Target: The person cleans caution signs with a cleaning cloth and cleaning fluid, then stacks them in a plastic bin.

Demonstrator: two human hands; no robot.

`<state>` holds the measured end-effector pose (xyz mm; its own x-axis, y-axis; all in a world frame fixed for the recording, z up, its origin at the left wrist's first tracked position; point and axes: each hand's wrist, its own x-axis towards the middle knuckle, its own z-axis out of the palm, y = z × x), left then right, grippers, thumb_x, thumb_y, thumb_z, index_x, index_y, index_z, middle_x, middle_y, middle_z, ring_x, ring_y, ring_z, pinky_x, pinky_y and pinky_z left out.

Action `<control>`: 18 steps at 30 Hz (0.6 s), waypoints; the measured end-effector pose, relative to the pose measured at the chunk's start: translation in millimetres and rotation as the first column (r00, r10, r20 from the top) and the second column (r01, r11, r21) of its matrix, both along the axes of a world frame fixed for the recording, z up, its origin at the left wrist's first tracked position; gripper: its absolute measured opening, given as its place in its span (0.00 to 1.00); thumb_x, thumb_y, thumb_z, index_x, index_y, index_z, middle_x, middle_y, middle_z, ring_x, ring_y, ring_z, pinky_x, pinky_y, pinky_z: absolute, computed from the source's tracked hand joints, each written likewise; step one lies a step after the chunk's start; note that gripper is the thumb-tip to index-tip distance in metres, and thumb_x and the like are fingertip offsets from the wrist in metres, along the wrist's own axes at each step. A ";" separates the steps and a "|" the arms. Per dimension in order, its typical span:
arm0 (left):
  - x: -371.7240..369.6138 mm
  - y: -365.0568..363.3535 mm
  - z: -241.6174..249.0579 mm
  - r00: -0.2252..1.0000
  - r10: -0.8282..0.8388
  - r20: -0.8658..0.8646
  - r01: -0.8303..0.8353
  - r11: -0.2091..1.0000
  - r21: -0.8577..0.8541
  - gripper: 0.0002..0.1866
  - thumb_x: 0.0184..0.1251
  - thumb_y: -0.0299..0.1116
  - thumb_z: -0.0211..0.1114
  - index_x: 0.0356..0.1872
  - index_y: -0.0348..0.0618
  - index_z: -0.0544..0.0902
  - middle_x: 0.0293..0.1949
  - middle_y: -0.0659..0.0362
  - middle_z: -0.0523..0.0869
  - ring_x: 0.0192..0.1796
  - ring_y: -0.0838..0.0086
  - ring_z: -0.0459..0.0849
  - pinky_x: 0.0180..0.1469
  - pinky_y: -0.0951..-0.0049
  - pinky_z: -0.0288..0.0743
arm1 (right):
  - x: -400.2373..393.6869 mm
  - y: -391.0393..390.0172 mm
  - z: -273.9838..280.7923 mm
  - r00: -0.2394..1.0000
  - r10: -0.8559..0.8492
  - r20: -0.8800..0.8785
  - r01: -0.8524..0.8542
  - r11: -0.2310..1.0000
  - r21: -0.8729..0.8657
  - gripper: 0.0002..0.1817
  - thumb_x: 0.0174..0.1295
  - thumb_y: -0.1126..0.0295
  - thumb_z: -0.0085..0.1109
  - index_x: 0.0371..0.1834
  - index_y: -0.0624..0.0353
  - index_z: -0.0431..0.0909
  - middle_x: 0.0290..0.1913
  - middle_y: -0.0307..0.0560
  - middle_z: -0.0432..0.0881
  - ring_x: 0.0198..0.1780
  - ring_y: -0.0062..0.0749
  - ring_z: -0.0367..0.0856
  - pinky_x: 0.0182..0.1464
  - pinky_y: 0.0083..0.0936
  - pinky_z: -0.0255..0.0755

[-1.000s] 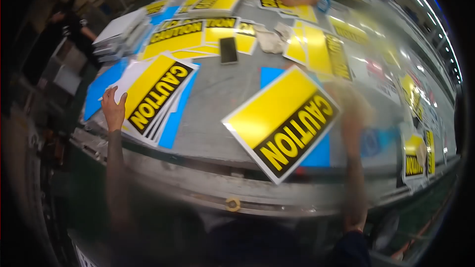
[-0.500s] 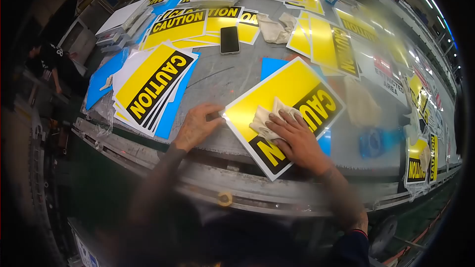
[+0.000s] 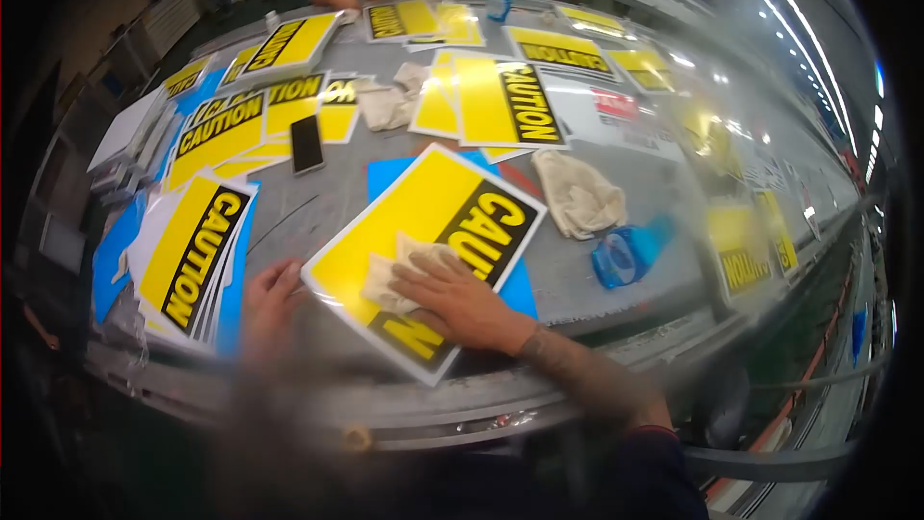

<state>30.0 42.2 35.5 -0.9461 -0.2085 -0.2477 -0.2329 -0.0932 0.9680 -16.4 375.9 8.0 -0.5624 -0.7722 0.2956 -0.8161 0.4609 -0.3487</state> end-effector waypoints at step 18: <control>-15.9 -6.1 -13.2 0.969 -0.246 0.012 0.198 0.749 -0.632 0.22 0.74 0.37 0.75 0.66 0.42 0.91 0.33 0.50 0.92 0.33 0.70 0.87 0.43 0.67 0.82 | -108.0 -31.2 -20.5 0.974 -0.191 -0.124 0.202 0.976 0.077 0.28 0.83 0.67 0.51 0.83 0.57 0.71 0.84 0.60 0.72 0.87 0.60 0.65 0.87 0.53 0.59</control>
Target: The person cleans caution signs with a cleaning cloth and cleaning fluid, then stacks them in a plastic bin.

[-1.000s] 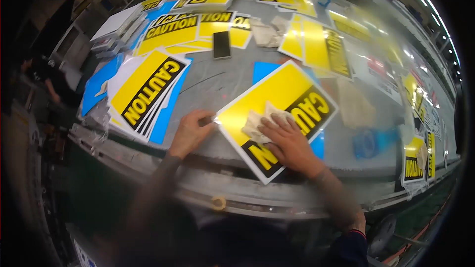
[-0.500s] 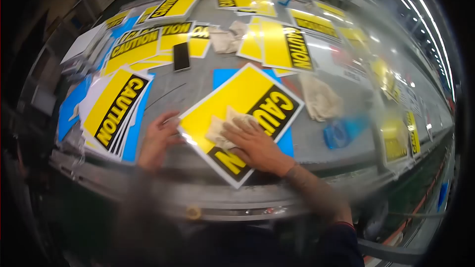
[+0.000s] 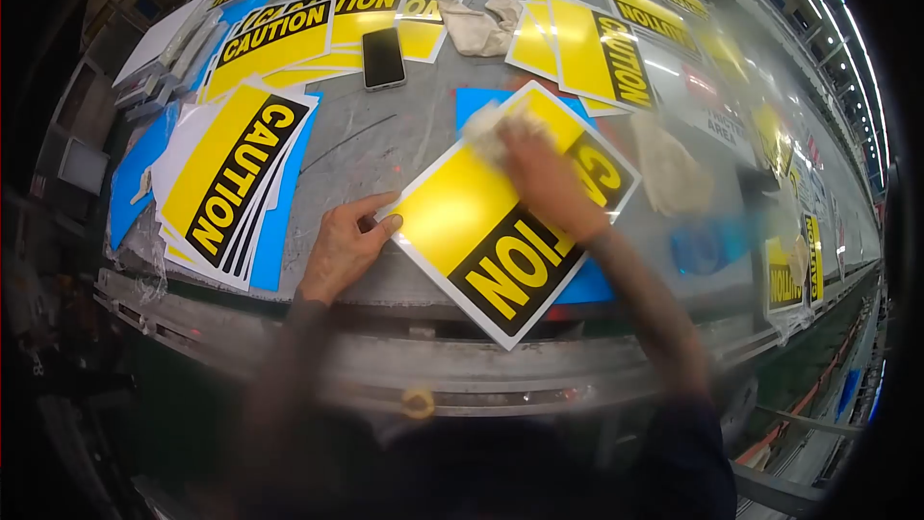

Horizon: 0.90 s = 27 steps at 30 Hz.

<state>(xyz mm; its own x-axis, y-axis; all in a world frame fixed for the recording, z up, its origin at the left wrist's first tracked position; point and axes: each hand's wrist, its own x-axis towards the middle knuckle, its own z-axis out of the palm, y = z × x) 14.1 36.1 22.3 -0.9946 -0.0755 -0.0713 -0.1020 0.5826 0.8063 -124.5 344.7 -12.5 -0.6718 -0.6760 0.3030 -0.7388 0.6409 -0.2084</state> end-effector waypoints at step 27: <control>0.8 -0.7 -10.4 0.999 0.032 -0.014 -0.028 0.969 0.244 0.27 0.93 0.50 0.55 0.66 0.36 0.91 0.32 0.63 0.88 0.33 0.83 0.80 0.37 0.78 0.72 | 77.6 -45.8 8.9 0.916 0.401 -0.016 -0.393 0.888 -0.239 0.22 0.79 0.67 0.59 0.75 0.56 0.78 0.75 0.54 0.80 0.76 0.53 0.79 0.80 0.49 0.71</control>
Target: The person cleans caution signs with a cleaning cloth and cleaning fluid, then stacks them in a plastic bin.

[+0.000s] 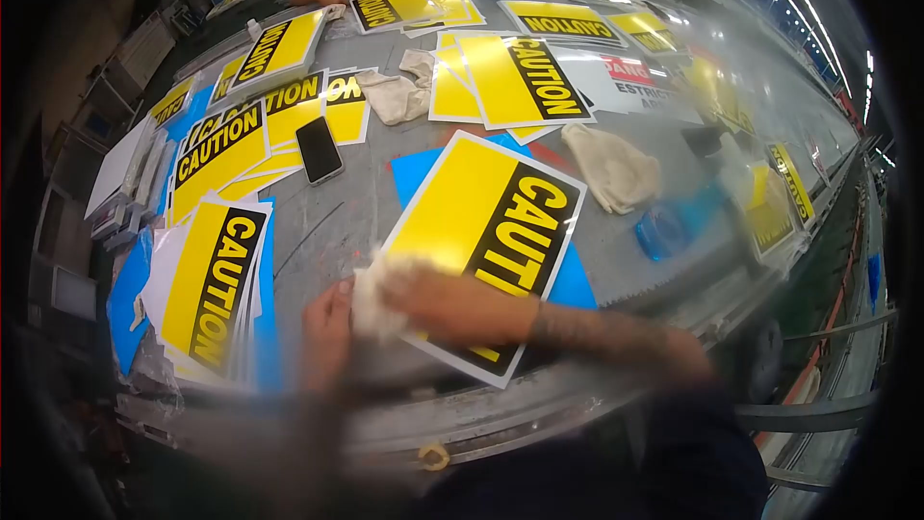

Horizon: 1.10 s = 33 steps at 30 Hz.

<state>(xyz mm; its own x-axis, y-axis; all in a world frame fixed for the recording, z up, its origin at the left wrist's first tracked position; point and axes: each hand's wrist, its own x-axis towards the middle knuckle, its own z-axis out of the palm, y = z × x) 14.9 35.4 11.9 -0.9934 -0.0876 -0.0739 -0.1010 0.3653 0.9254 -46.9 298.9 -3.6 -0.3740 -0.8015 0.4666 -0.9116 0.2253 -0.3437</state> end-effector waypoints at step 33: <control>-2.6 8.4 -3.9 0.999 0.049 -0.022 -0.049 0.999 0.005 0.18 0.78 0.32 0.73 0.63 0.35 0.90 0.44 0.55 0.96 0.29 0.82 0.81 0.34 0.77 0.76 | 2.8 134.8 77.3 -0.028 0.124 0.992 0.325 0.939 -0.108 0.25 0.81 0.59 0.66 0.74 0.62 0.82 0.58 0.47 0.92 0.60 0.34 0.89 0.63 0.31 0.80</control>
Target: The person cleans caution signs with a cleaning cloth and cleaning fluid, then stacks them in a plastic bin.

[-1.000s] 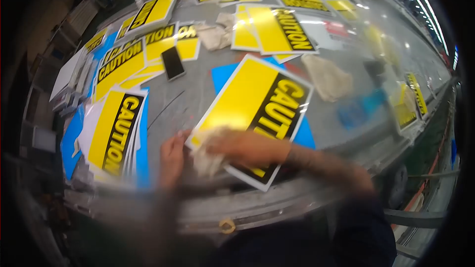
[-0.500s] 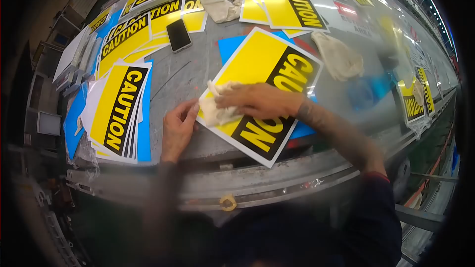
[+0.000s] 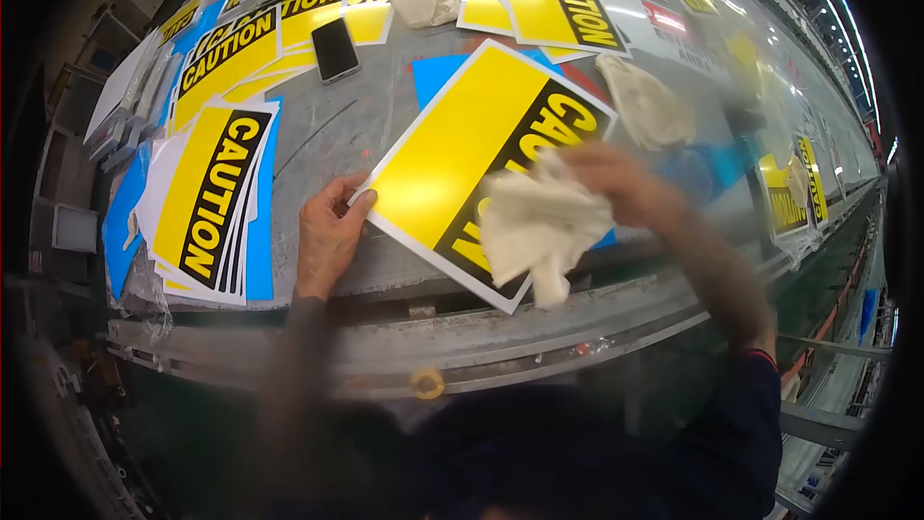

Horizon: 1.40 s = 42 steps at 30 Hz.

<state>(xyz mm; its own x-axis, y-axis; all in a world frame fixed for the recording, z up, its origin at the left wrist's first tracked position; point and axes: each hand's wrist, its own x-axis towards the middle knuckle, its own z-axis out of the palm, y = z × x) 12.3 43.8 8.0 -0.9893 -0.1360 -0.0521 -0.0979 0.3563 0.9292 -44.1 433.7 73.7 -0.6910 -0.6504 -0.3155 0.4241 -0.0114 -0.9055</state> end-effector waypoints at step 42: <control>2.9 2.3 10.2 0.993 -0.003 0.115 0.009 0.998 -0.055 0.16 0.84 0.34 0.70 0.63 0.35 0.89 0.44 0.59 0.93 0.34 0.83 0.79 0.37 0.80 0.71 | -8.7 -25.0 -81.3 0.133 0.390 -0.911 0.662 0.649 0.375 0.32 0.79 0.56 0.60 0.82 0.59 0.73 0.82 0.59 0.71 0.85 0.68 0.63 0.83 0.63 0.62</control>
